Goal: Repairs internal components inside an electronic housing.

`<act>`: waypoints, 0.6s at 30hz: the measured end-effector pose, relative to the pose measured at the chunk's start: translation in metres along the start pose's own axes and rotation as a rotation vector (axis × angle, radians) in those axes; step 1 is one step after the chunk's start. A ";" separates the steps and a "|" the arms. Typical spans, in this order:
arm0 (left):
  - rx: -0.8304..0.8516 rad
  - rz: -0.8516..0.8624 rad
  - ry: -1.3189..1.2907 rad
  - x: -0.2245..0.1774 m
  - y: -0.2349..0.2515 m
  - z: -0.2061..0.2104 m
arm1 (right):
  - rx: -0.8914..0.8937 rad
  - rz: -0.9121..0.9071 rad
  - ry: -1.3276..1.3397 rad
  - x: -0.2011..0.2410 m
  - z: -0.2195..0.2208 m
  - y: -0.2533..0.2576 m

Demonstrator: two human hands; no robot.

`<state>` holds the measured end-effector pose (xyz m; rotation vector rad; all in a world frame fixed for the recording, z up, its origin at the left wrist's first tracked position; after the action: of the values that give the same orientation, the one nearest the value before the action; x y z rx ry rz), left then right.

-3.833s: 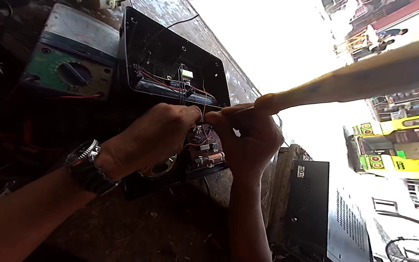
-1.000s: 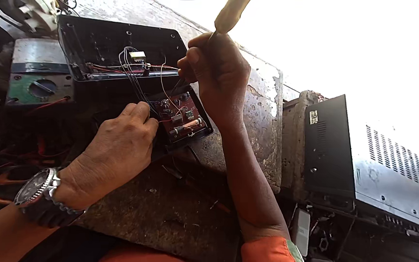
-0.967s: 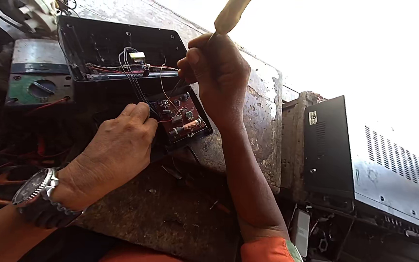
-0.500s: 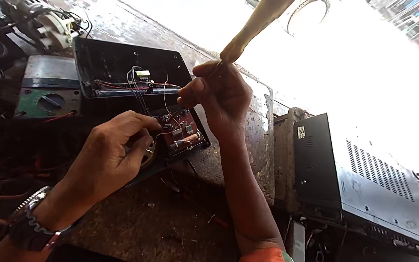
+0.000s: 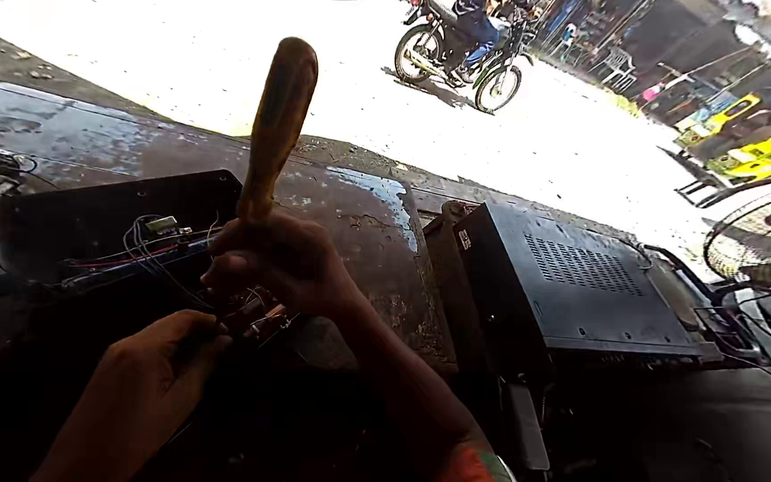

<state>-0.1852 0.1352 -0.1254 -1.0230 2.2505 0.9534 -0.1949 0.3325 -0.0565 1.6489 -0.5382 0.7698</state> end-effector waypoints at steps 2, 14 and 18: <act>0.006 -0.024 0.020 -0.003 0.001 0.000 | 0.042 -0.020 0.006 0.002 -0.001 0.001; 0.133 0.041 -0.007 -0.010 0.003 -0.007 | 0.111 -0.076 -0.061 -0.008 0.004 0.002; 0.133 0.094 -0.029 -0.009 0.002 -0.005 | 0.115 -0.063 -0.080 -0.008 0.004 0.001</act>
<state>-0.1824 0.1363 -0.1152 -0.8472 2.3206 0.8387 -0.2005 0.3281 -0.0617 1.8006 -0.5036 0.7018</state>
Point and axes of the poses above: each hand's wrist, its own y-axis towards the middle knuckle, its own z-axis out of the palm, x = y × z, the point moved 3 cm from there along y, towards the middle knuckle, and after that the axes turned 3 degrees about -x, right-handed, at the moved point
